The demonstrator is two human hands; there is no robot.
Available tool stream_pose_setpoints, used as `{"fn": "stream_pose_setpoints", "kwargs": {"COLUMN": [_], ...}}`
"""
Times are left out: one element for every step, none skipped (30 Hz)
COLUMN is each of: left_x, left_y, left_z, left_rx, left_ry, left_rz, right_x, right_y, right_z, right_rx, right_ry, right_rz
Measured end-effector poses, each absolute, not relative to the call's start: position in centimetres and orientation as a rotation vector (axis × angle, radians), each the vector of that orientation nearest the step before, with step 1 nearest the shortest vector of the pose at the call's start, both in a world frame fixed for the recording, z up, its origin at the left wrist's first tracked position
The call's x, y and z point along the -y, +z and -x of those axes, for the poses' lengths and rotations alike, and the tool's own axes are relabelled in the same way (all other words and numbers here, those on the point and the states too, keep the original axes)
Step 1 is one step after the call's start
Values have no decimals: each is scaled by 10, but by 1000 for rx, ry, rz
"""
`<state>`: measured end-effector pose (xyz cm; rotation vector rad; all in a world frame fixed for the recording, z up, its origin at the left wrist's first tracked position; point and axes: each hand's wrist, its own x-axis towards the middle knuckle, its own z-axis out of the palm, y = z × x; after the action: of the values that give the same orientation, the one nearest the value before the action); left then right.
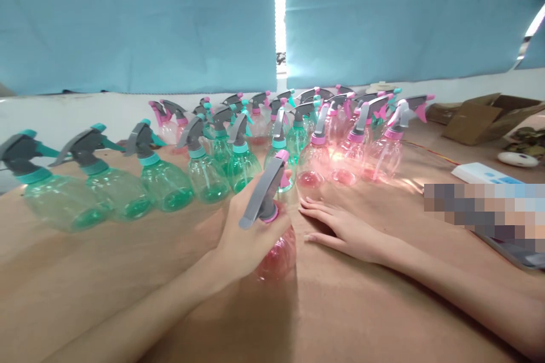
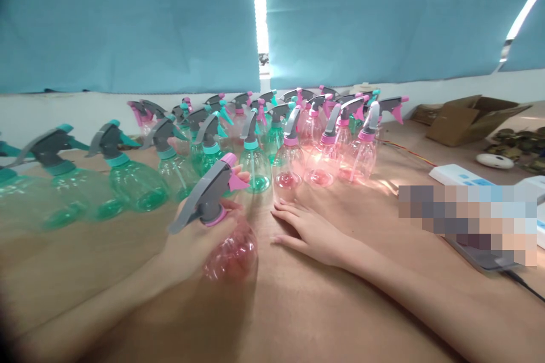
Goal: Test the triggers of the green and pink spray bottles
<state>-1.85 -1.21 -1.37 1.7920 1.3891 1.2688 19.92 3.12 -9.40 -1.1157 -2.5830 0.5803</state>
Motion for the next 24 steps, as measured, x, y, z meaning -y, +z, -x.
{"fn": "stream_pose_setpoints", "kwargs": {"left_x": [12, 11, 11, 10, 10, 10, 10, 10, 10, 10, 10, 10, 10, 10, 10, 10, 10, 9, 9, 9, 9, 9, 9, 9], "left_y": [-14, -14, -14, -14, -15, -15, -15, -15, -15, -15, -15, -15, -15, -15, -15, -15, -15, -15, -15, -15, -15, -15, -15, -15], "left_z": [19, 19, 19, 19, 20, 20, 20, 20, 20, 20, 20, 20, 20, 20, 21, 21, 21, 21, 22, 22, 21, 21, 21, 21], "left_rx": [-1365, -1348, -1339, -1338, -1336, -1332, -1329, -1330, -1332, -1336, -1343, -1352, -1359, -1360, -1358, -1352, -1343, -1335, -1331, -1331, -1331, -1328, -1324, -1316], "left_ry": [1254, 1242, 1242, 1253, 1265, 1275, 1276, 1271, 1260, 1248, 1239, 1231, 1225, 1219, 1213, 1209, 1207, 1208, 1211, 1215, 1216, 1214, 1210, 1203], "left_rz": [-1837, -1875, -1897, -1904, -1913, -1924, -1934, -1940, -1944, -1946, -1945, -1942, -1939, -1937, -1937, -1937, -1936, -1936, -1933, -1927, -1921, -1916, -1909, -1904], "right_x": [-31, -31, -31, -31, -31, -31, -31, -32, -32, -32, -32, -32, -32, -32, -32, -32, -32, -32, -32, -32, -32, -32, -32, -32], "right_y": [-94, -94, -94, -94, -94, -95, -95, -96, -96, -96, -97, -97, -97, -97, -96, -96, -96, -96, -96, -96, -96, -96, -96, -96], "right_z": [-199, -199, -200, -200, -200, -200, -200, -200, -200, -200, -200, -200, -200, -200, -200, -200, -200, -200, -200, -200, -200, -200, -200, -200], "right_rx": [2584, 2584, 2582, 2577, 2572, 2568, 2566, 2565, 2565, 2567, 2568, 2569, 2569, 2570, 2570, 2572, 2574, 2576, 2577, 2577, 2576, 2573, 2570, 2567], "right_ry": [582, 583, 585, 588, 590, 593, 594, 594, 592, 591, 590, 588, 586, 584, 583, 581, 581, 583, 586, 590, 592, 594, 594, 593], "right_rz": [1117, 1116, 1113, 1111, 1108, 1107, 1104, 1102, 1101, 1100, 1101, 1102, 1104, 1106, 1108, 1109, 1111, 1112, 1111, 1109, 1107, 1105, 1104, 1103]}}
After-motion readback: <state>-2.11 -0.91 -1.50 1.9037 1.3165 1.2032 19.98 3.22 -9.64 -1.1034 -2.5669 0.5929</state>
